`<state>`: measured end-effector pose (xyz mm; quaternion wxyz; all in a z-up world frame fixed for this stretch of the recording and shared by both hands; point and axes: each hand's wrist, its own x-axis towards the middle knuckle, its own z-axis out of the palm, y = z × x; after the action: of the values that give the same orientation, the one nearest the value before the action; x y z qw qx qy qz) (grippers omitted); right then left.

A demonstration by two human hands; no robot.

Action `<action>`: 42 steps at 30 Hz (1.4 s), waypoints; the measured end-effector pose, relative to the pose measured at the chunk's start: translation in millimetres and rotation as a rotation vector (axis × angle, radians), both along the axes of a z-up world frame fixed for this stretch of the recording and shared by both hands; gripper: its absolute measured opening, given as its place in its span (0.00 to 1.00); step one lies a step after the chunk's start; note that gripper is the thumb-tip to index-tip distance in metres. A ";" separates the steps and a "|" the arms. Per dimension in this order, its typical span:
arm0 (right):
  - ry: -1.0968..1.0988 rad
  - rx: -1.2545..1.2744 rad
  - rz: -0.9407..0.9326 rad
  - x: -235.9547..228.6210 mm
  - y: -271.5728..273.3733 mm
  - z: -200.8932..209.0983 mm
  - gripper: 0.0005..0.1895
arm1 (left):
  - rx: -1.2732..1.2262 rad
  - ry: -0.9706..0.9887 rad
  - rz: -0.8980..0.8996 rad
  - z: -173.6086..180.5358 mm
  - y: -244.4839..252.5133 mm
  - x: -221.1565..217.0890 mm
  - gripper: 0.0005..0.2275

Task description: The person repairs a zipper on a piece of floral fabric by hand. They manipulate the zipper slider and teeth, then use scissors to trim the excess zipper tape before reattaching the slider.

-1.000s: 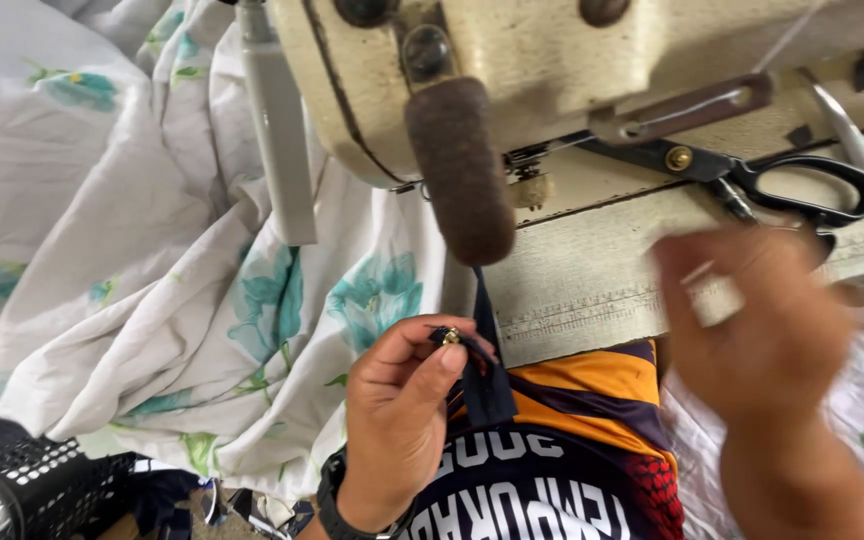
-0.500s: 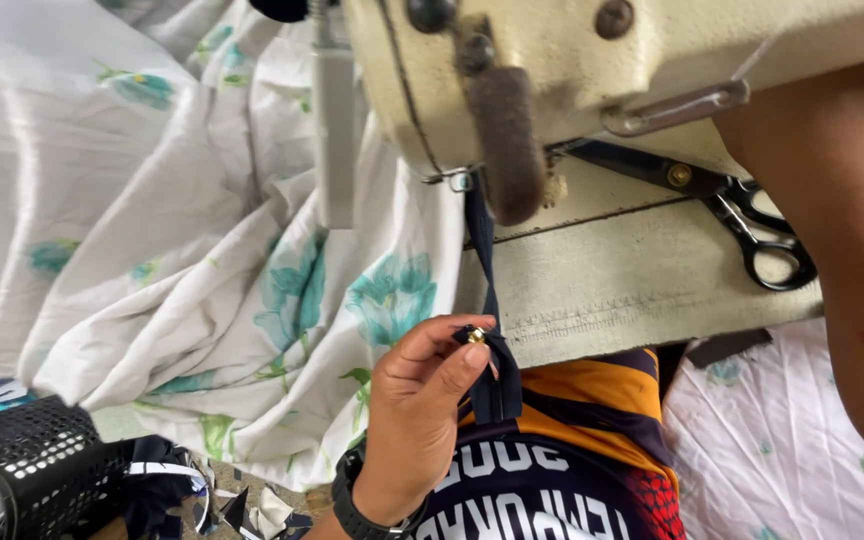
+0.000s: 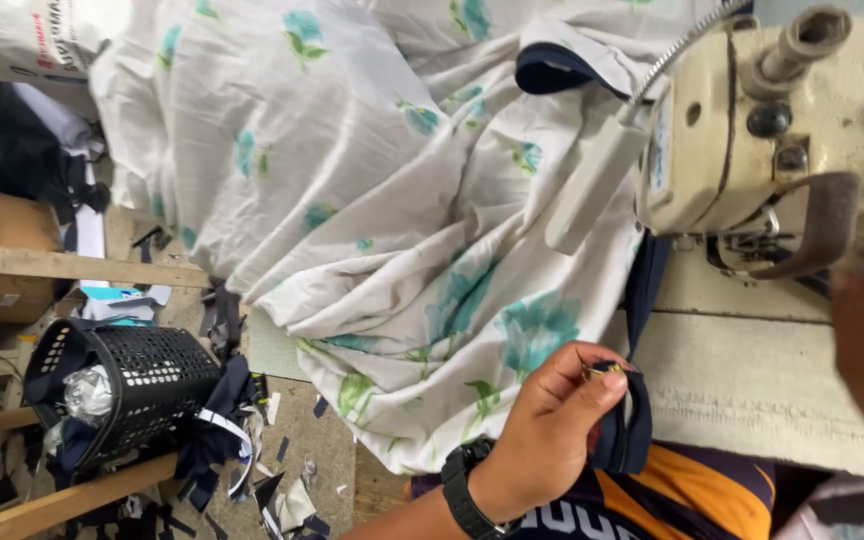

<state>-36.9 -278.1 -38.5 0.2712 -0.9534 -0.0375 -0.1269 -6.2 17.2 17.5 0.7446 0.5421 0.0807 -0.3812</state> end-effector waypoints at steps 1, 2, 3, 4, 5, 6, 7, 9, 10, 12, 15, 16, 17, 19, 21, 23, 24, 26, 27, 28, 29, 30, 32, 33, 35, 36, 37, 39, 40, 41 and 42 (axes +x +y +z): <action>0.074 0.040 -0.154 -17.2 19.5 10.0 0.05 | 0.005 -0.042 0.000 -5.0 -1.5 0.7 0.06; 0.157 0.076 -0.319 -39.9 37.9 20.1 0.09 | 0.006 -0.069 -0.010 -12.1 -4.9 -2.1 0.07; 0.186 0.067 -0.337 -48.7 55.1 24.7 0.09 | -0.001 -0.039 -0.026 -12.4 -6.4 -0.9 0.07; 0.491 0.013 -0.395 -58.9 71.2 30.5 0.13 | -0.016 -0.080 -0.045 -13.4 -10.0 0.2 0.07; 0.796 -0.038 -0.458 -67.4 86.9 36.7 0.17 | -0.033 -0.121 -0.064 -14.2 -14.5 1.7 0.07; 0.813 -0.039 -0.480 -71.6 92.4 34.4 0.17 | -0.040 -0.104 -0.084 -16.1 -19.0 1.0 0.07; 0.592 0.130 -0.366 -75.4 98.7 33.8 0.12 | -0.040 -0.099 -0.107 -16.4 -22.8 0.5 0.07; 0.364 0.303 -0.267 -77.7 106.3 33.7 0.09 | -0.033 -0.086 -0.135 -16.6 -26.1 -0.4 0.07; 0.297 0.316 -0.227 -76.8 106.7 33.4 0.09 | 0.027 -0.161 -0.150 -17.4 -26.5 -0.9 0.08; 0.234 0.334 -0.189 -73.9 112.0 41.9 0.10 | 0.091 -0.233 -0.169 -18.9 -27.2 -2.9 0.09; 0.058 0.332 -0.287 -69.4 116.4 52.2 0.12 | 0.092 -0.233 -0.106 -22.5 -27.8 -5.3 0.10; 0.186 0.219 -0.276 -70.4 112.3 46.3 0.21 | 0.091 -0.201 -0.105 -23.0 -27.2 -5.5 0.10; 0.313 0.105 -0.263 -71.7 107.9 40.6 0.32 | 0.090 -0.170 -0.105 -23.4 -27.0 -5.9 0.10; 0.273 0.176 -0.217 -67.1 103.5 33.1 0.24 | 0.032 -0.150 -0.104 -23.1 -28.1 -6.9 0.10; 0.236 0.250 -0.171 -65.5 99.9 27.0 0.15 | -0.024 -0.126 -0.103 -22.6 -29.6 -6.0 0.11; 0.315 0.268 -0.171 -66.7 98.6 23.0 0.10 | 0.067 -0.167 -0.167 -21.2 -29.9 -3.5 0.12; 0.317 0.269 -0.174 -66.2 97.7 21.6 0.10 | 0.067 -0.165 -0.170 -21.9 -31.7 -4.0 0.12; 0.342 0.332 -0.159 -65.1 96.5 18.8 0.09 | 0.010 -0.158 -0.146 -23.2 -34.5 -5.0 0.13; 0.343 0.333 -0.161 -65.4 96.5 18.4 0.09 | 0.010 -0.156 -0.147 -22.1 -36.5 -5.3 0.13; 0.353 0.331 -0.164 -65.5 96.5 18.0 0.09 | 0.090 -0.288 -0.152 -21.0 -38.4 -5.5 0.13; 0.362 0.330 -0.167 -65.6 96.5 17.7 0.10 | 0.170 -0.419 -0.156 -19.8 -40.3 -5.7 0.13; 0.363 0.331 -0.168 -65.3 96.8 18.7 0.10 | 0.171 -0.418 -0.157 -18.9 -41.4 -5.8 0.13; 0.355 0.413 -0.129 -65.3 97.3 20.7 0.09 | 0.186 -0.647 -0.184 -17.0 -43.6 -6.3 0.15; 0.357 0.415 -0.130 -65.1 98.0 20.6 0.09 | 0.186 -0.645 -0.186 -18.4 -45.1 -7.6 0.15; 0.283 0.404 -0.061 -64.4 99.3 20.6 0.07 | 0.192 -0.733 -0.156 -21.0 -48.1 -10.0 0.16; 0.283 0.406 -0.062 -64.0 99.0 20.8 0.07 | 0.193 -0.732 -0.157 -22.3 -48.4 -10.3 0.16; 0.267 0.407 -0.055 -63.6 98.6 21.2 0.07 | 0.183 -0.769 -0.166 -23.4 -48.7 -10.5 0.16; 0.250 0.409 -0.049 -62.7 98.8 21.7 0.07 | 0.175 -0.807 -0.177 -25.8 -49.5 -10.6 0.17; 0.237 0.411 -0.043 -62.4 99.2 21.9 0.07 | 0.182 -0.827 -0.181 -27.0 -49.9 -10.7 0.17; 0.223 0.412 -0.037 -62.1 99.7 22.1 0.07 | 0.189 -0.846 -0.186 -28.3 -50.3 -10.8 0.16; 0.224 0.414 -0.038 -62.5 99.4 21.6 0.07 | 0.190 -0.845 -0.187 -29.6 -50.7 -11.2 0.16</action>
<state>-99.5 -178.7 -16.9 0.4608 -0.8862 0.0375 -0.0303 -17.4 -33.6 -12.2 0.6212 0.7214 -0.2454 -0.1826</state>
